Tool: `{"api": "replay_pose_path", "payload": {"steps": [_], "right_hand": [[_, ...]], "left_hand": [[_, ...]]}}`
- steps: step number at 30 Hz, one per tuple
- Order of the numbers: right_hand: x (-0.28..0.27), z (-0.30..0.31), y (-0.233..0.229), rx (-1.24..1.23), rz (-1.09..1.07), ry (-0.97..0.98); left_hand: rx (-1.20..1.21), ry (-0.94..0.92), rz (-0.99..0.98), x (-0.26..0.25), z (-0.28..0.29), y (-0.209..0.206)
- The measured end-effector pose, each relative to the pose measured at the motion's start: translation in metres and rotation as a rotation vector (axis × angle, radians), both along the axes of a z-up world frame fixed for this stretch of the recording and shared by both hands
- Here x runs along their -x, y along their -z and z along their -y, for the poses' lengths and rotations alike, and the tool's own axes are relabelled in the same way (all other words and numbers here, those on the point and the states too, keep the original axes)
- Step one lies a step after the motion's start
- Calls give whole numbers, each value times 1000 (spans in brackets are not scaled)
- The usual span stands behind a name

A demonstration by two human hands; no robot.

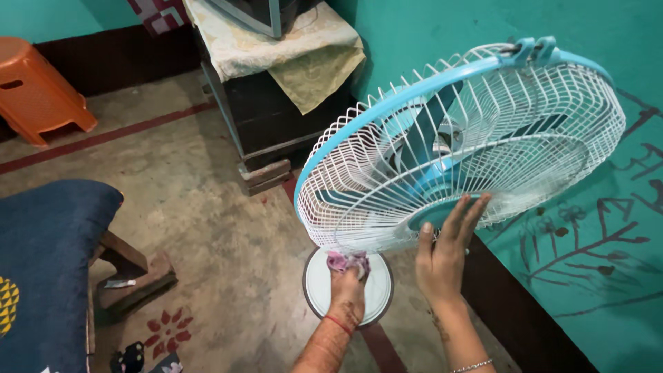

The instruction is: The person wipes the back and side of a CRT television with a cloth, then moves to a standing fan and wipes the front grill and blades. The person uses a cloth to clean the surfaces of both objects.

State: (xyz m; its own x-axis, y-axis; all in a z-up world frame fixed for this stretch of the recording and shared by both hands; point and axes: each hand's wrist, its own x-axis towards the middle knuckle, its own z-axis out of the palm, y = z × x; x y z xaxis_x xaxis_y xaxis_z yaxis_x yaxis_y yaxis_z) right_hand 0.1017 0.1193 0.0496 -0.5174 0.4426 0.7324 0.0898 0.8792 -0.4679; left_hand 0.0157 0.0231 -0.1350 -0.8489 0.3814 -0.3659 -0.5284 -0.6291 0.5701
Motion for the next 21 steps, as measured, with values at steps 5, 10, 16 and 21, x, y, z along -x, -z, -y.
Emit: {"api": "replay_pose_path", "payload": {"steps": [5, 10, 16, 21], "right_hand": [[-8, 5, -7, 39, -17, -59], [-17, 10, -12, 292, -8, -148], [-21, 9, -5, 149, -36, -126], [-16, 18, -3, 244, -44, -132]], "left_hand": [[-146, -84, 29, -31, -20, -42], [-61, -49, -19, -59, -40, -101], [-101, 103, -242, -82, -21, -154], [-58, 48, 121, -62, 20, -96]]}}
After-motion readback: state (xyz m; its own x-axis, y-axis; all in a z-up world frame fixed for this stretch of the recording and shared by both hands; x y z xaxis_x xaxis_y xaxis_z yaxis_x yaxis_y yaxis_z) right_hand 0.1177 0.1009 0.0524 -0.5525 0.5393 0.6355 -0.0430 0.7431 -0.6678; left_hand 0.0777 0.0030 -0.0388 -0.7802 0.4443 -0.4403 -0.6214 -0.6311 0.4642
